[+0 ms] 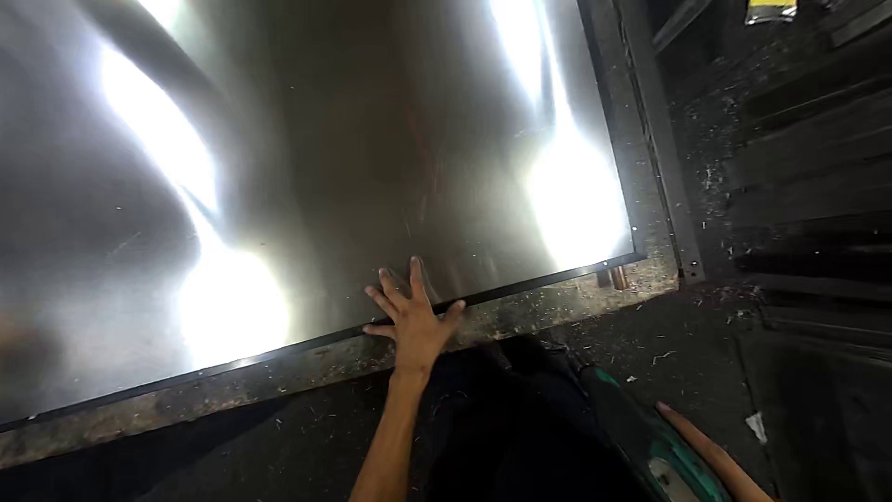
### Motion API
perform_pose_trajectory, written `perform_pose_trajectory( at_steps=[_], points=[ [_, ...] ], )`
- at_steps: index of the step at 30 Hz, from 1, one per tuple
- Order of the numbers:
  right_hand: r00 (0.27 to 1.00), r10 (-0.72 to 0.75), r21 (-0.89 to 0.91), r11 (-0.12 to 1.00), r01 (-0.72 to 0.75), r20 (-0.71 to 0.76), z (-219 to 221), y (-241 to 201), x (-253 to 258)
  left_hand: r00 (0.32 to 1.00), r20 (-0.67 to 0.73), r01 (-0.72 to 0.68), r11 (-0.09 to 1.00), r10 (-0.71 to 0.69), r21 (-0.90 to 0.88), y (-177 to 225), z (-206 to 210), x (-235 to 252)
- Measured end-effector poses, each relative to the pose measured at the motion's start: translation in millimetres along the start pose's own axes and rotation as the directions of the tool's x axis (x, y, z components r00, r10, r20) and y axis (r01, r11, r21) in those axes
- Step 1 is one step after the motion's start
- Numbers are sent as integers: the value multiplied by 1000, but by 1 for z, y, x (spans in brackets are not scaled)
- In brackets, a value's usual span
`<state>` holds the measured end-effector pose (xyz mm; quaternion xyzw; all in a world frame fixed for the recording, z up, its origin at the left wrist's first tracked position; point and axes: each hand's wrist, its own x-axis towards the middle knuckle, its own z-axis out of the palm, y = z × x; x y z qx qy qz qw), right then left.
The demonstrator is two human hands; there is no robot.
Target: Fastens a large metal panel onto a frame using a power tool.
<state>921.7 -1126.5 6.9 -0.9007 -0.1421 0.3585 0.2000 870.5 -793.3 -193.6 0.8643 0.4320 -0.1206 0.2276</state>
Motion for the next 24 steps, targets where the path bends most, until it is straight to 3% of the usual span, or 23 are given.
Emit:
perform_pose_trajectory(
  at_steps=[3,10,24],
  points=[
    [995,-85,1,996,85,59,-16,5,17,999,16,29,1000,-29,12,-1,1,1],
    [983,-169,-106,979,176,70,-14,-31,61,999,-17,40,999,-40,17,1,6,6],
    [972,-119,-223,961,164,202,-19,-91,107,999,-24,34,999,-35,-14,4,4,6]
  ],
)
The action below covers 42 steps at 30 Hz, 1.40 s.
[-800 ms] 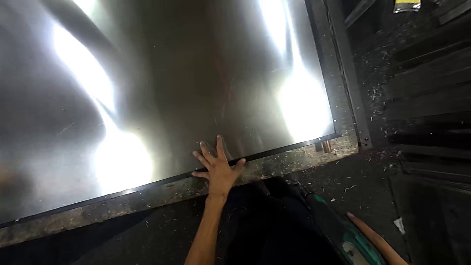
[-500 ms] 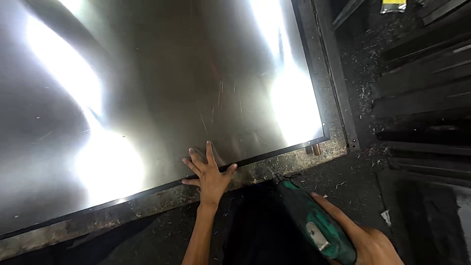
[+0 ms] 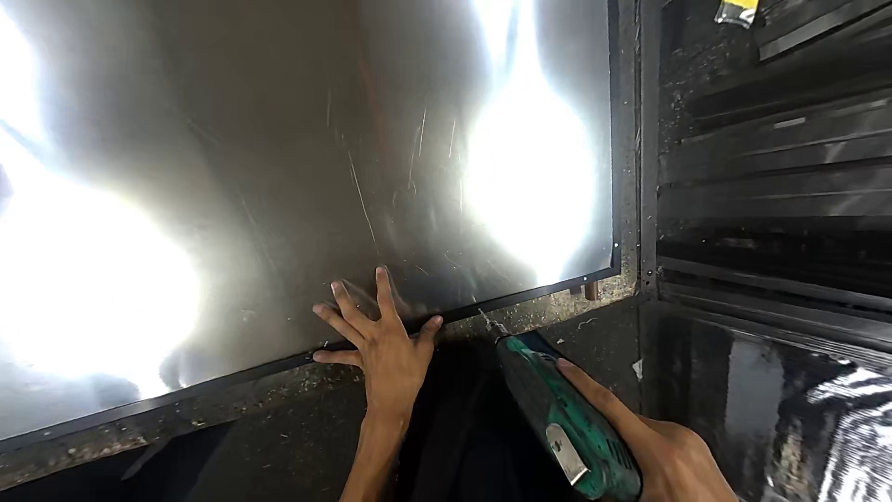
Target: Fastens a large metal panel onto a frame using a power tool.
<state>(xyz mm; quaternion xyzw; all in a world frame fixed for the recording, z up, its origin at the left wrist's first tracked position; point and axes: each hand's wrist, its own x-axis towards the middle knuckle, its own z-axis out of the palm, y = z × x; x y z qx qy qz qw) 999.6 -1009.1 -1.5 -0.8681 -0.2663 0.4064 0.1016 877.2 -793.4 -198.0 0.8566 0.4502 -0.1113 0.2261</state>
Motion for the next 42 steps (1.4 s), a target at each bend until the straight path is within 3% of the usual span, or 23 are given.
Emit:
perform_pose_trajectory(
  at_steps=[42],
  points=[
    [992,72,-7,997,-72,105,-14,-34,15,993,112,42,999,-44,23,3,-3,6]
  ],
)
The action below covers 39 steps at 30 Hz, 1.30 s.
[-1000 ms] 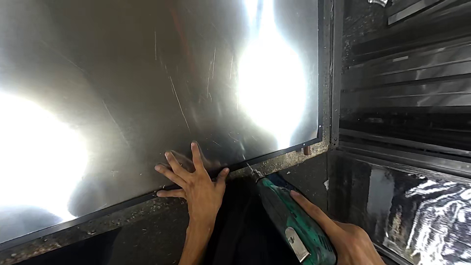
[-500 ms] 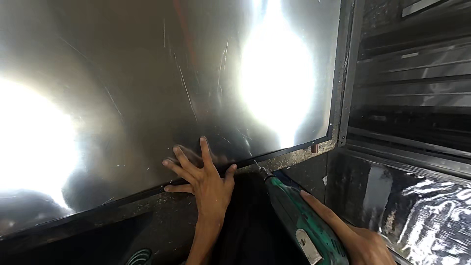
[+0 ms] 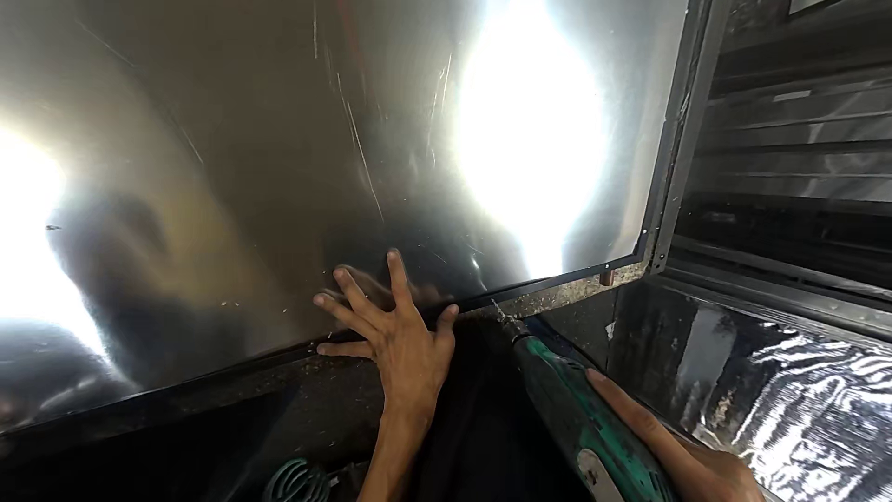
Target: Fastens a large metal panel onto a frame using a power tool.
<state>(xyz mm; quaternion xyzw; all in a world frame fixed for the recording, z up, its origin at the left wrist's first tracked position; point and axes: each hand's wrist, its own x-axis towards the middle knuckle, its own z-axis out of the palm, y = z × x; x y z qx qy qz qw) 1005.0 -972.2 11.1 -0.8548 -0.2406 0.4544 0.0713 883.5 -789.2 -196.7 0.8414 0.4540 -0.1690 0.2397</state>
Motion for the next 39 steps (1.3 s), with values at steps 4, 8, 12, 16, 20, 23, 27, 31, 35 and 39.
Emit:
perform_pose_trajectory(
  at_steps=[4,8,12,16,20,23,27,31,35,39],
  points=[
    [1000,18,-11,1000,-18,13,-3,-3,2,1000,-4,-7,1000,7,2,0,2,0],
    [999,17,-75,997,-15,32,-1,-5,1,999,-45,-24,999,26,45,1,-3,-2],
    [1000,-23,-138,990,24,9,3,-1,2,970,-202,-118,987,137,106,-9,-10,21],
    [997,-65,-184,981,59,-29,7,3,2,924,-327,-150,974,198,168,-15,3,50],
    [996,-83,-196,978,75,-33,10,3,3,951,-228,-170,970,208,174,-12,13,45],
    [995,-91,-205,975,81,-36,9,2,4,936,-281,-163,968,213,192,-12,16,50],
    [994,-101,-218,972,88,-47,9,2,6,932,-293,-160,968,213,192,-11,16,52],
    [993,-105,-217,972,91,-50,9,3,7,929,-300,-166,968,218,190,-12,16,53],
    [993,-92,-184,980,78,-70,10,7,6,930,-296,-166,968,216,187,-12,16,53],
    [988,-103,-164,983,84,-113,14,15,4,932,-289,-165,965,220,203,-10,15,52]
  ],
)
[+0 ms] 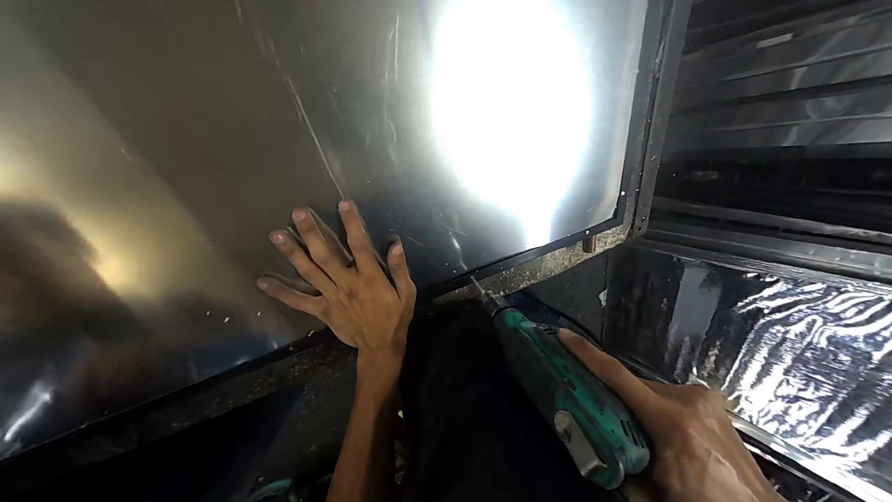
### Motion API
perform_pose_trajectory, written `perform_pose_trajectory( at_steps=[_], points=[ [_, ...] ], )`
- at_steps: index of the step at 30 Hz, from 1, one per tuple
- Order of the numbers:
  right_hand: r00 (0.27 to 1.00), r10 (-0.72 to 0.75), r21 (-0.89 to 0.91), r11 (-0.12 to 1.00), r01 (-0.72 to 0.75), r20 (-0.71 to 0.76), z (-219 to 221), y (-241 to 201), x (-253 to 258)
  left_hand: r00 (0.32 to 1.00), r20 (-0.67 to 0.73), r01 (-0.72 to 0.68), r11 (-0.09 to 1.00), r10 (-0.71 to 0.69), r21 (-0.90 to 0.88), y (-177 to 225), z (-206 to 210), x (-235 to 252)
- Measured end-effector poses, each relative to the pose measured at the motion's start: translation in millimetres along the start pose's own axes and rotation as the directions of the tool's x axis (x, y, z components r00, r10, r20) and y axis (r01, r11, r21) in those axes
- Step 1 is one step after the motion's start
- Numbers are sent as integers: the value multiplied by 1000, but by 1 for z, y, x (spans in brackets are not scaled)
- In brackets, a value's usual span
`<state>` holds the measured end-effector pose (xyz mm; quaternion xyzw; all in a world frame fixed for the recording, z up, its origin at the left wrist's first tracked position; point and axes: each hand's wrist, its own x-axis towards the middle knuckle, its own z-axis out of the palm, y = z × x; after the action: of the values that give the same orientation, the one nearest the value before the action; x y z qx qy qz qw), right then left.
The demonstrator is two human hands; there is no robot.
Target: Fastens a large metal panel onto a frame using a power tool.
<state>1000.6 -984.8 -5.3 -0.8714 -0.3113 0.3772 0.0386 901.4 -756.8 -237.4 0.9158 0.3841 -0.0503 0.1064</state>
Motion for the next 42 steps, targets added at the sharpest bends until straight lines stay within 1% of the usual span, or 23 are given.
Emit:
perform_pose_trajectory(
  at_steps=[8,10,12,19,22,29,31,32,33,34,35,36,37,38,39,40,41,42],
  points=[
    [998,-7,8,1000,7,-58,6,7,-2,1000,2,9,1000,-9,-18,4,-3,-1],
    [998,-12,11,1000,13,-62,8,7,-3,998,56,9,999,-7,-37,3,-5,-6],
    [997,-19,11,1000,20,-72,10,7,-3,998,65,7,999,-5,-36,2,-5,-8],
    [996,-23,-15,1000,22,-82,12,7,-3,999,34,-3,1000,3,3,1,-2,-8],
    [996,-33,-24,999,31,-85,13,6,-3,999,46,-3,1000,2,13,1,-2,-7],
    [997,7,24,1000,-5,-78,18,7,6,999,49,18,1000,-19,4,2,0,-7],
    [996,3,22,1000,-1,-85,18,6,6,995,96,16,1000,-14,-21,5,-13,-9],
    [996,-1,18,1000,2,-85,18,6,8,988,157,9,998,0,-57,11,-29,-7],
    [997,-1,17,1000,3,-80,18,6,8,967,251,-8,995,34,-103,18,-52,-5],
    [997,-1,16,1000,3,-76,18,6,8,956,290,-14,994,46,-113,20,-60,-3],
    [997,-1,15,1000,2,-75,18,7,9,973,230,-13,996,34,-93,18,-49,-4],
    [998,2,13,1000,-1,-70,19,7,10,996,84,0,999,3,-35,11,-22,-5],
    [998,4,12,1000,-3,-68,21,8,14,1000,-13,8,1000,-8,15,6,-3,-3],
    [998,7,10,1000,-7,-69,25,8,19,999,-46,13,999,-12,43,3,5,-2],
    [997,11,5,1000,-11,-72,29,8,23,999,-46,9,999,-7,42,3,5,-2],
    [997,11,3,1000,-11,-78,31,9,27,1000,-20,-2,1000,2,16,5,-1,-3],
    [996,9,7,1000,-9,-85,32,11,30,998,59,-15,999,17,-39,9,-19,-4],
    [996,8,18,1000,-6,-91,32,12,29,980,192,-30,993,53,-117,16,-47,-5]
  ],
)
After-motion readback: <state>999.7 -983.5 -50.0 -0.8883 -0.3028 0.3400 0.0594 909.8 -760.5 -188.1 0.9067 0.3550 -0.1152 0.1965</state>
